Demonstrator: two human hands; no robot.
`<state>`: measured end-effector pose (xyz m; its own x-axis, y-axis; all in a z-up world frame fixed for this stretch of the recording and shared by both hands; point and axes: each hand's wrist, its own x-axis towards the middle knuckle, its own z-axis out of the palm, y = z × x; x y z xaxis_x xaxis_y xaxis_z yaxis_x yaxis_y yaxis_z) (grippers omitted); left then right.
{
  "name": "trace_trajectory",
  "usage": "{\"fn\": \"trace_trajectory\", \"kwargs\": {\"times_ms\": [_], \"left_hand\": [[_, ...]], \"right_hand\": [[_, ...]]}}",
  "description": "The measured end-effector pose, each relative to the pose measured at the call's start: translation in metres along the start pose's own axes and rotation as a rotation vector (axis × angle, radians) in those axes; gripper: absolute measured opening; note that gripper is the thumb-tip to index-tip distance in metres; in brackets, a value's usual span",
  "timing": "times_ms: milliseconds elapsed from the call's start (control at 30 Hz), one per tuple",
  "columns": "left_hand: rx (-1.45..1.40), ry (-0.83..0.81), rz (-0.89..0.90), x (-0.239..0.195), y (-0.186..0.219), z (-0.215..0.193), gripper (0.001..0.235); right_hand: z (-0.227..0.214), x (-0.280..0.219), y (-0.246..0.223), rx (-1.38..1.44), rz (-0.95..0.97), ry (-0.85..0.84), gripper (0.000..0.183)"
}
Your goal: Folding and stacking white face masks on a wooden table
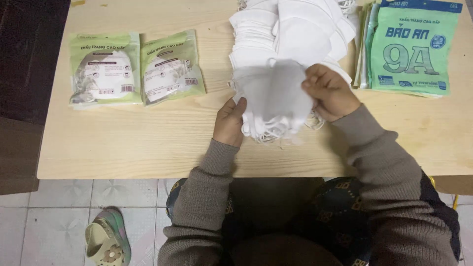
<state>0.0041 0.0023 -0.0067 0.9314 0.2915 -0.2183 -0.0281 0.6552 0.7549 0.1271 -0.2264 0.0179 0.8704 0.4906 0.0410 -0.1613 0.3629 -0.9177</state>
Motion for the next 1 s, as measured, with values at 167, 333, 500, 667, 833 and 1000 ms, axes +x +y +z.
{"fn": "trace_trajectory", "kwargs": {"times_ms": [167, 333, 500, 667, 833, 1000], "left_hand": [[-0.004, -0.017, -0.021, 0.002, 0.003, -0.003, 0.038], [-0.018, -0.004, 0.007, -0.003, 0.01, 0.007, 0.039], [0.037, -0.028, -0.029, -0.006, 0.012, 0.008, 0.041], [0.05, -0.028, -0.026, -0.012, 0.017, 0.016, 0.041], [0.036, -0.034, -0.028, -0.005, 0.007, 0.007, 0.043], [0.1, 0.004, -0.034, 0.016, -0.028, -0.035, 0.036]], "right_hand": [[-0.014, 0.009, 0.028, -0.172, 0.001, 0.004, 0.014], [0.012, -0.002, 0.02, -0.193, 0.015, 0.035, 0.014], [0.0, 0.005, 0.031, -0.247, 0.104, 0.027, 0.014], [0.006, 0.004, 0.037, -0.243, 0.103, 0.044, 0.014], [-0.01, 0.01, 0.052, -0.249, 0.111, 0.046, 0.014], [-0.006, 0.003, 0.047, -0.284, 0.128, 0.013, 0.013]]}}
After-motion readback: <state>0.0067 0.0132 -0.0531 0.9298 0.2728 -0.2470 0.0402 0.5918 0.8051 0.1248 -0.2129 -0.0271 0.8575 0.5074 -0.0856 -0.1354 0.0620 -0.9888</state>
